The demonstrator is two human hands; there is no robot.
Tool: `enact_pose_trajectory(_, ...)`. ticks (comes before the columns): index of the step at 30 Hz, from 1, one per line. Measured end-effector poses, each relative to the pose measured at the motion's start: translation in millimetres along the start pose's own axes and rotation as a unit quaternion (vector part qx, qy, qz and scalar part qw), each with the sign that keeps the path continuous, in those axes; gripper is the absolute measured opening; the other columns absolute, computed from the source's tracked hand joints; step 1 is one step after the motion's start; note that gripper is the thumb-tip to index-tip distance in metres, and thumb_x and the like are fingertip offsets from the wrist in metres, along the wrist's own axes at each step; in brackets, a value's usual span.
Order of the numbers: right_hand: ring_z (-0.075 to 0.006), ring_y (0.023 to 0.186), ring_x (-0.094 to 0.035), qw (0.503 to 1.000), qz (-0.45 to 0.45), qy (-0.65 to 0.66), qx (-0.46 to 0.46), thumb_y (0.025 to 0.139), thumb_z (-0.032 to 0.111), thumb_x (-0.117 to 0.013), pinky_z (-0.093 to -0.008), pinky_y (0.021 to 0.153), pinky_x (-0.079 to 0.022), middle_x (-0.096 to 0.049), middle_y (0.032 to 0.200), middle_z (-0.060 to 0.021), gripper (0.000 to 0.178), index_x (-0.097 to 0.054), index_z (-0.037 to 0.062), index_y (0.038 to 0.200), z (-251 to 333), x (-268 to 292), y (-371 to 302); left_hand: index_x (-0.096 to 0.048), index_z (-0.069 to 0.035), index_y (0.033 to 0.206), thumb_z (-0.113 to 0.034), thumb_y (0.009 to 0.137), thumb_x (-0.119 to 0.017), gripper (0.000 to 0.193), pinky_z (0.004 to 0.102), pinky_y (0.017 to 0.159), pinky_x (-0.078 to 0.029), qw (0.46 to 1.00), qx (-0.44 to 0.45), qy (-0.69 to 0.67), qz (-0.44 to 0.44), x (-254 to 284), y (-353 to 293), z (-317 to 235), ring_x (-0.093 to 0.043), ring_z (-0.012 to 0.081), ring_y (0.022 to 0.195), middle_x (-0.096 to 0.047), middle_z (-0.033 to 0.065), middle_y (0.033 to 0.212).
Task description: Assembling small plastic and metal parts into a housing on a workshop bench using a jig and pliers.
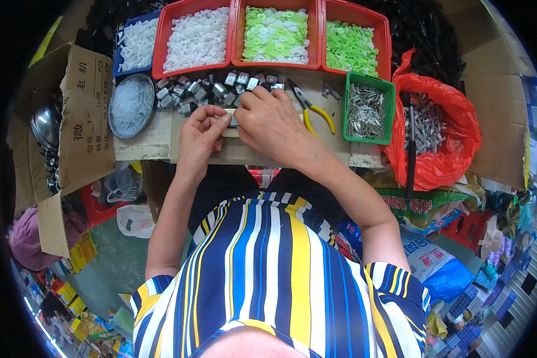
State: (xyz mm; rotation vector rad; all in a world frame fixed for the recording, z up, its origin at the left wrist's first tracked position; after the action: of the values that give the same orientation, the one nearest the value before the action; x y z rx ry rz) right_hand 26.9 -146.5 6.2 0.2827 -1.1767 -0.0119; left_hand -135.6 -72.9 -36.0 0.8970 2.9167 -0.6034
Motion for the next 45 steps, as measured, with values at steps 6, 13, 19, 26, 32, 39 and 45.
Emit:
enact_pose_trajectory(6, -0.0244, 0.098, -0.057, 1.000, 0.003, 0.009, 0.007, 0.080, 0.014, -0.070, -0.0416, 0.085, -0.043, -0.059, 0.094, -0.0084, 0.010, -0.069, 0.0045, 0.084, -1.9, -0.8, -1.8, -0.062, -0.005, 0.103, -0.014, 0.094, -0.070, 0.015, 0.0177, 0.049, -0.033, 1.000, -0.008, 0.008, -0.005, -2.9, -0.2, -0.8, -0.046, 0.0017, 0.054, -0.056, -0.0058, 0.069)
enact_pose_trajectory(13, -0.0242, 0.101, -0.058, 0.998, -0.040, 0.042, 0.009, 0.082, 0.020, -0.074, -0.0394, 0.085, -0.044, -0.061, 0.099, -0.0072, 0.020, -0.069, 0.0079, 0.097, -9.0, 5.0, -20.3, -0.060, -0.003, 0.103, -0.013, 0.095, -0.069, 0.016, 0.0185, 0.046, -0.035, 0.996, -0.073, 0.055, -0.005, -3.6, 0.2, 7.1, -0.046, 0.0010, 0.053, -0.052, -0.0057, 0.067)
enact_pose_trajectory(19, -0.0328, 0.088, -0.064, 0.969, -0.182, -0.001, -0.166, 0.084, 0.009, -0.073, -0.0437, 0.076, -0.051, -0.064, 0.096, -0.0134, 0.018, -0.068, 0.0025, 0.100, -51.9, 56.6, -77.3, -0.061, -0.002, 0.108, -0.013, 0.095, -0.070, 0.019, 0.0183, 0.047, -0.036, 0.997, -0.066, 0.034, 0.018, 2.2, -1.3, 6.9, -0.047, 0.0011, 0.054, -0.053, -0.0048, 0.069)
enact_pose_trajectory(26, -0.0359, 0.087, -0.063, 0.945, -0.099, -0.097, -0.295, 0.086, 0.009, -0.071, -0.0436, 0.074, -0.049, -0.062, 0.094, -0.0152, 0.017, -0.068, 0.0012, 0.100, -93.0, 69.1, -128.9, -0.069, 0.001, 0.096, -0.012, 0.089, -0.074, 0.015, 0.0229, 0.053, -0.040, 0.938, -0.249, 0.235, -0.059, 13.3, 17.2, -35.1, -0.048, 0.0045, 0.060, -0.057, -0.0003, 0.068)
enact_pose_trajectory(32, -0.0350, 0.085, -0.064, 0.951, -0.107, -0.071, -0.282, 0.084, 0.007, -0.070, -0.0441, 0.073, -0.049, -0.063, 0.086, -0.0144, 0.009, -0.069, 0.0005, 0.091, -93.3, 70.3, -117.6, -0.070, -0.001, 0.094, -0.010, 0.086, -0.070, 0.012, 0.0389, 0.072, -0.051, 0.803, -0.395, 0.441, -0.065, 26.0, 73.4, -79.7, -0.066, 0.0302, 0.078, -0.068, 0.0146, 0.085)
enact_pose_trajectory(39, -0.0353, 0.081, -0.064, 0.937, -0.124, -0.046, -0.322, 0.083, 0.006, -0.071, -0.0432, 0.072, -0.049, -0.064, 0.084, -0.0146, 0.008, -0.068, 0.0001, 0.088, -94.6, 73.8, -123.1, -0.075, -0.001, 0.090, -0.016, 0.082, -0.074, 0.017, 0.0408, 0.077, -0.052, 0.759, -0.301, 0.577, 0.033, 26.6, 134.8, -90.0, -0.068, 0.0316, 0.082, -0.071, 0.0175, 0.085)
enact_pose_trajectory(45, -0.0317, 0.078, -0.065, 0.934, -0.171, -0.038, -0.312, 0.084, 0.006, -0.071, -0.0393, 0.070, -0.050, -0.064, 0.083, -0.0136, 0.008, -0.068, 0.0003, 0.090, -90.9, 75.6, -124.5, -0.075, 0.001, 0.096, -0.014, 0.084, -0.073, 0.019, 0.0370, 0.074, -0.054, 0.762, -0.298, 0.573, 0.041, 24.3, 141.2, -88.1, -0.070, 0.0284, 0.080, -0.072, 0.0178, 0.086)
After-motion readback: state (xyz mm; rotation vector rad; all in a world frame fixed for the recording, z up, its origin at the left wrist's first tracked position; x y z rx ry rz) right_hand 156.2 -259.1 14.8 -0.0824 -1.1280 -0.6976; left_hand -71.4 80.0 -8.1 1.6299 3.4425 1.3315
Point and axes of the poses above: each hand's wrist, its own y-axis towards the middle knuckle, its own x-axis out of the back of the hand, z = x × y, the point moved 1 cm from there along y, towards the middle knuckle
